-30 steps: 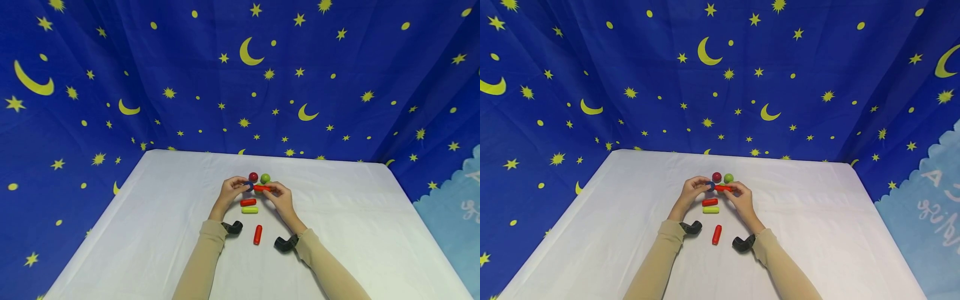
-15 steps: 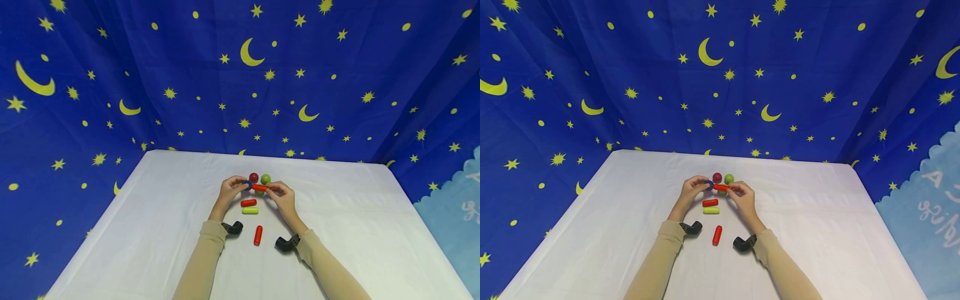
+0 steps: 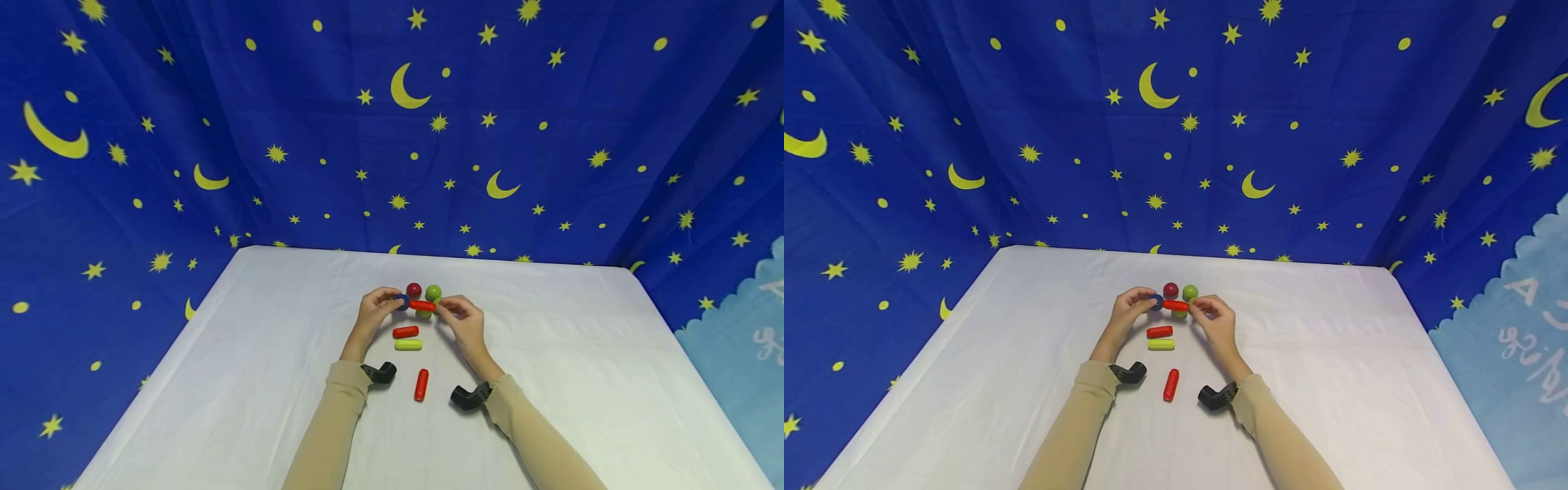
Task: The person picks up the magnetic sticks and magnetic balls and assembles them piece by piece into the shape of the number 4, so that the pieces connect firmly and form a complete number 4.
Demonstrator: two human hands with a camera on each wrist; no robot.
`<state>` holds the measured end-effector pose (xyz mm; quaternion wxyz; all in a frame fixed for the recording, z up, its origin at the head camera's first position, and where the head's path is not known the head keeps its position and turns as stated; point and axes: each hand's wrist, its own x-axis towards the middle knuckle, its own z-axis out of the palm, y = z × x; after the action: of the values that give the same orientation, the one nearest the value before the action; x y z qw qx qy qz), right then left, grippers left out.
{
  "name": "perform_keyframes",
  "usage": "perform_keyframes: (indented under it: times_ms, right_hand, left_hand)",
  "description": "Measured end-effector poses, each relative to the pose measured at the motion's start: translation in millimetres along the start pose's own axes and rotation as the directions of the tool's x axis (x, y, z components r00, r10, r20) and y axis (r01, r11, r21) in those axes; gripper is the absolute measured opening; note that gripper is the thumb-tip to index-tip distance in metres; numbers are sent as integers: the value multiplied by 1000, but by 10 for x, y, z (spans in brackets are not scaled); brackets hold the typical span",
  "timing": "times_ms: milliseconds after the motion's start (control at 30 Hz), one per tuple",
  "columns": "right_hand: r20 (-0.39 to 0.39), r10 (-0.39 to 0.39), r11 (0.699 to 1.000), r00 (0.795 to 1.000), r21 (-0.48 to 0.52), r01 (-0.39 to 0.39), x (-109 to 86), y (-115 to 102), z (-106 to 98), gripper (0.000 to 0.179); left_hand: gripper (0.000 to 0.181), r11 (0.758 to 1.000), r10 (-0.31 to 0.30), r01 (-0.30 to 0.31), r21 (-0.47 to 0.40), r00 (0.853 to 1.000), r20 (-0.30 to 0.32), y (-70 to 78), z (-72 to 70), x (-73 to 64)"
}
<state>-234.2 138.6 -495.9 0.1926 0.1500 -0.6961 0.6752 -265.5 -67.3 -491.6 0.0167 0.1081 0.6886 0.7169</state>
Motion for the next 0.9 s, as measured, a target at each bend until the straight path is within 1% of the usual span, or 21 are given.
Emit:
perform_keyframes:
  times_ms: [333, 633, 767, 867, 900]
  right_hand:
    - [-48, -5, 1000, 999, -3, 5, 14, 27, -8, 22]
    - [-75, 22, 996, 997, -87, -28, 39, 4, -14, 27]
    - [-74, 36, 993, 997, -111, -44, 41, -6, -15, 30]
    - [-63, 35, 993, 997, -114, -42, 39, -14, -15, 32]
    - [-60, 30, 992, 998, -117, -37, 38, -12, -15, 33]
  left_hand:
    - [29, 1000, 0, 0, 11, 1000, -5, 7, -4, -6]
    - [28, 1000, -10, 10, 18, 1000, -1, 13, -8, -1]
    - [28, 1000, -17, 17, 8, 1000, -3, -127, -31, 62]
    - [30, 1000, -13, 13, -1, 1000, -13, -256, -40, 116]
    - [30, 1000, -9, 9, -2, 1000, -18, -273, -37, 119]
